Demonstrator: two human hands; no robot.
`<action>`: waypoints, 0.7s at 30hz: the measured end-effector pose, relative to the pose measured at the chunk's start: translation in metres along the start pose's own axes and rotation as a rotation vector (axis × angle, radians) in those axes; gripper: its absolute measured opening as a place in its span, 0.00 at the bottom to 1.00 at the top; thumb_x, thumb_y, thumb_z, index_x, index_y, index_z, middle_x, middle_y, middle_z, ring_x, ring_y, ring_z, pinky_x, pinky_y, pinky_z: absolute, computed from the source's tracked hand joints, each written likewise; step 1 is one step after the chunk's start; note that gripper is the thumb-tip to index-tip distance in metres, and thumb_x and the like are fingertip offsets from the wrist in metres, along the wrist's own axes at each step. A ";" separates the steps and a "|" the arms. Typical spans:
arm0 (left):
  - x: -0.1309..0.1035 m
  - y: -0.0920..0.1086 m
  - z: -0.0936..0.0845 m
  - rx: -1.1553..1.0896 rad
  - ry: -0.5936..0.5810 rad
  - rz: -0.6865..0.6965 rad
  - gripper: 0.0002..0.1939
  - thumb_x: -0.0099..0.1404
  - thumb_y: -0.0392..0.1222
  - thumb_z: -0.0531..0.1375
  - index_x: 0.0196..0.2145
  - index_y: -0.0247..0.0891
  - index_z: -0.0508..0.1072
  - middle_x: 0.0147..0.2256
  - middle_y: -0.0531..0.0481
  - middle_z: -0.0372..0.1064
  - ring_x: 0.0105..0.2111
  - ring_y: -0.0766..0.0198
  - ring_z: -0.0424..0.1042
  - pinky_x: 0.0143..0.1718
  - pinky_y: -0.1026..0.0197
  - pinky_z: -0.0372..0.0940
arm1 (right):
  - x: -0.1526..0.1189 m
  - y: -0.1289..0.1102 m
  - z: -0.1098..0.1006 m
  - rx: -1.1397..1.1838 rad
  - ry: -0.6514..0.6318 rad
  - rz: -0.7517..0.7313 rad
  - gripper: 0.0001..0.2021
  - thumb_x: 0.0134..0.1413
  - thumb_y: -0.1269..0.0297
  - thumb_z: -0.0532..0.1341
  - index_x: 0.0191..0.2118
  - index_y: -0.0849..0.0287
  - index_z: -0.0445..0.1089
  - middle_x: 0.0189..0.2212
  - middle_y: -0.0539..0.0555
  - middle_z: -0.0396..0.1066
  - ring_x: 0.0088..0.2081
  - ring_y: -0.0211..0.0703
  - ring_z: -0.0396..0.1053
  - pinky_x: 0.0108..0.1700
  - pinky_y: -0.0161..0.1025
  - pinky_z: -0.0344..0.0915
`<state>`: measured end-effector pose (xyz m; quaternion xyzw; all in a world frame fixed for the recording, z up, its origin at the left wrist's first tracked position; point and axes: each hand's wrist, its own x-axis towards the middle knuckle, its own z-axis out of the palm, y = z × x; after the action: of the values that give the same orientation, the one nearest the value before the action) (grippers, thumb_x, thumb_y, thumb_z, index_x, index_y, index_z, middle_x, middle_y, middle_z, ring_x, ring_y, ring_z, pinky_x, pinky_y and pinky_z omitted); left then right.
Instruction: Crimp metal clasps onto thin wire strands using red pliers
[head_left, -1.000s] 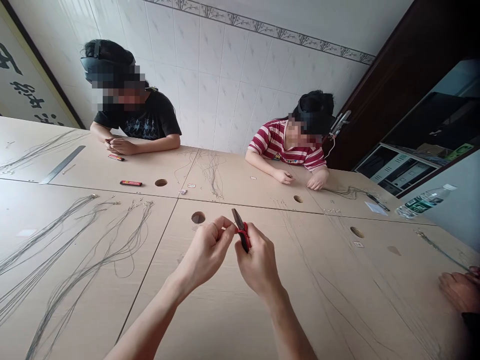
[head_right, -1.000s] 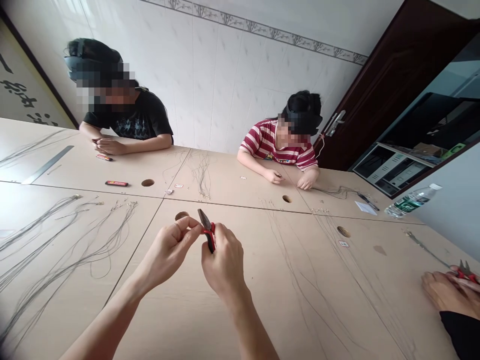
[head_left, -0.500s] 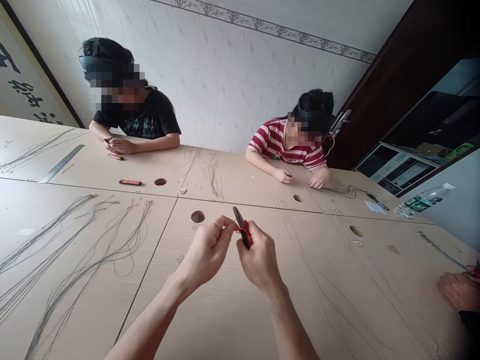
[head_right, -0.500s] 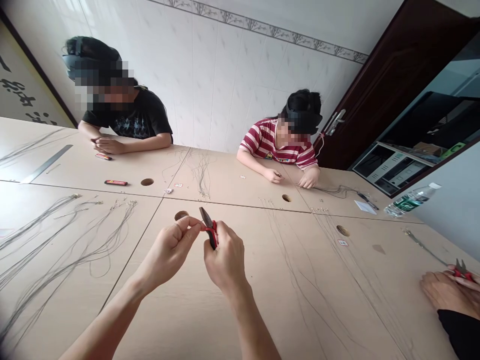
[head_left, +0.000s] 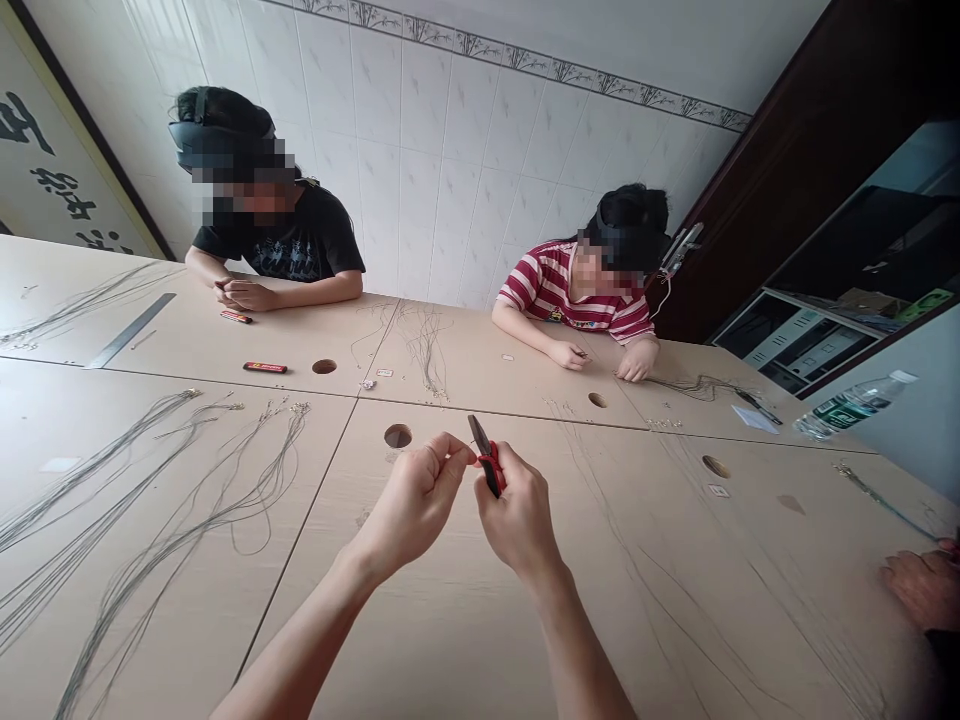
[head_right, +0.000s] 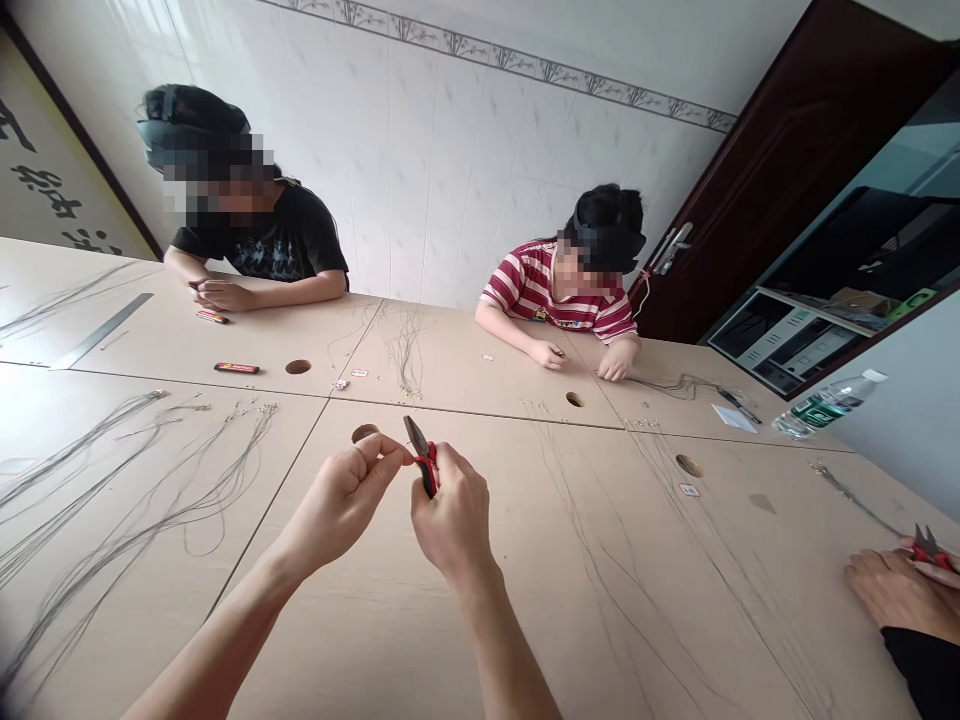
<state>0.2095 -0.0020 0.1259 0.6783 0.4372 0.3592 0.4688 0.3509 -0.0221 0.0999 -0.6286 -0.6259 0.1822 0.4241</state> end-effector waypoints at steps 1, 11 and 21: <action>0.001 0.000 0.000 0.001 0.000 0.003 0.15 0.72 0.47 0.48 0.36 0.37 0.69 0.20 0.61 0.42 0.18 0.70 0.41 0.18 0.67 0.42 | 0.000 0.000 0.000 -0.001 0.004 0.001 0.09 0.50 0.72 0.51 0.33 0.57 0.67 0.20 0.44 0.55 0.22 0.38 0.51 0.26 0.35 0.52; 0.002 0.002 0.000 -0.046 -0.009 0.000 0.16 0.71 0.49 0.49 0.37 0.36 0.70 0.21 0.60 0.44 0.19 0.71 0.41 0.19 0.66 0.42 | 0.000 0.000 0.001 -0.016 0.048 -0.020 0.06 0.49 0.71 0.52 0.30 0.56 0.64 0.19 0.44 0.55 0.22 0.38 0.52 0.26 0.35 0.52; 0.010 0.005 -0.002 -0.039 -0.021 0.008 0.28 0.64 0.57 0.59 0.21 0.40 0.48 0.21 0.59 0.39 0.22 0.70 0.41 0.20 0.65 0.40 | 0.000 0.001 0.005 -0.036 0.106 -0.071 0.06 0.50 0.70 0.52 0.26 0.54 0.53 0.20 0.45 0.57 0.22 0.38 0.55 0.26 0.34 0.53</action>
<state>0.2121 0.0069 0.1319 0.6744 0.4225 0.3624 0.4850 0.3477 -0.0204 0.0958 -0.6223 -0.6276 0.1225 0.4515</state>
